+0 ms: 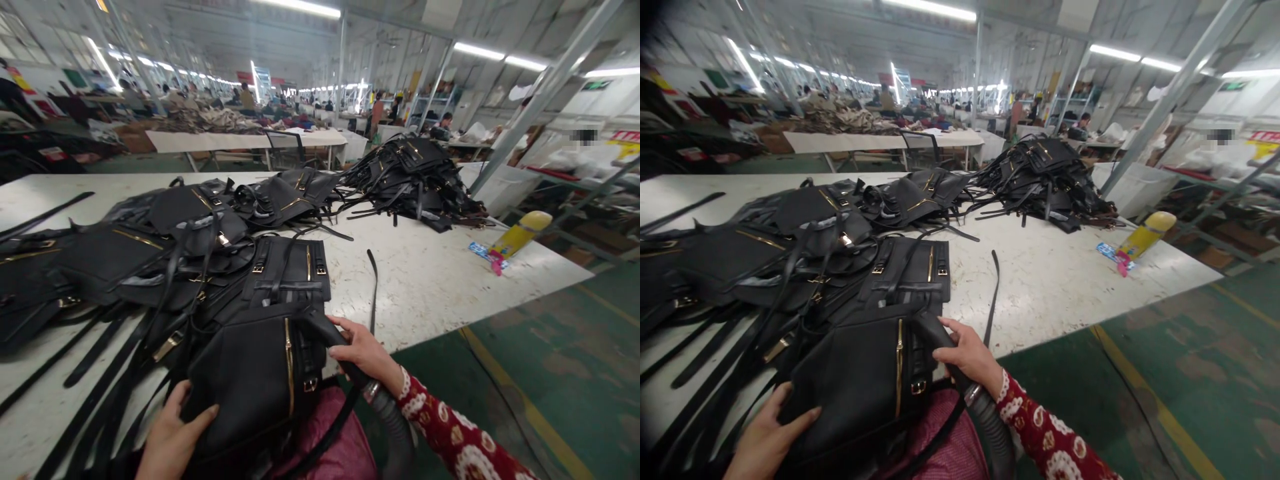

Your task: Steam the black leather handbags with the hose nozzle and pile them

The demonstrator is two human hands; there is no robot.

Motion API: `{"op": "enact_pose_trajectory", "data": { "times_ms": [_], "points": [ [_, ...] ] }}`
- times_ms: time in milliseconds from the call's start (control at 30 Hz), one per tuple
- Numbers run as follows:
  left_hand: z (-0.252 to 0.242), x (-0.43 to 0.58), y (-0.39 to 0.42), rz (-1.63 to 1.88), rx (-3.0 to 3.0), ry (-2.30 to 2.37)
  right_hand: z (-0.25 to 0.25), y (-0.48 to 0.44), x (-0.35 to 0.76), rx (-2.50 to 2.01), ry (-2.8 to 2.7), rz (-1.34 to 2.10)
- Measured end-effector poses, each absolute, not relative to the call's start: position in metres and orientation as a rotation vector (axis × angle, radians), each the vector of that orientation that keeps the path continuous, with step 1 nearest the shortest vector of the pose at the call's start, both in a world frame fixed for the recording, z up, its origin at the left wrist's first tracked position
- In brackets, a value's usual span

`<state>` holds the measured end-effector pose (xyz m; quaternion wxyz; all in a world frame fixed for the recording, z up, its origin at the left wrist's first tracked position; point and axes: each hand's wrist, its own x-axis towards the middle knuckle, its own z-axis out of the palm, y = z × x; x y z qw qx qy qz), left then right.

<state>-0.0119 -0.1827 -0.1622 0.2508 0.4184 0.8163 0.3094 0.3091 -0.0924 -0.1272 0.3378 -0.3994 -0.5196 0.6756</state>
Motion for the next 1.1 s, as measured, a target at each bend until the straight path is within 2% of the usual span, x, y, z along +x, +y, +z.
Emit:
{"op": "enact_pose_trajectory", "data": {
  "times_ms": [333,533,700,867,1100],
  "points": [
    [-0.144,0.028,-0.194,1.094,0.537,1.650,-0.096,-0.090,0.295,-1.093,-1.432,1.528],
    [-0.135,0.004,-0.165,1.044,0.381,1.364,-0.106,-0.113,0.295,-1.028,-1.406,1.752],
    [-0.117,-0.002,-0.134,1.050,0.570,1.229,-0.114,-0.123,0.291,-1.039,-1.371,1.734],
    [-0.103,0.008,-0.139,1.100,0.781,1.197,-0.095,-0.129,0.295,-0.974,-1.304,1.737],
    [-0.111,0.022,-0.148,1.067,0.807,1.300,-0.068,-0.134,0.287,-0.919,-1.314,1.755]
  ]
}}
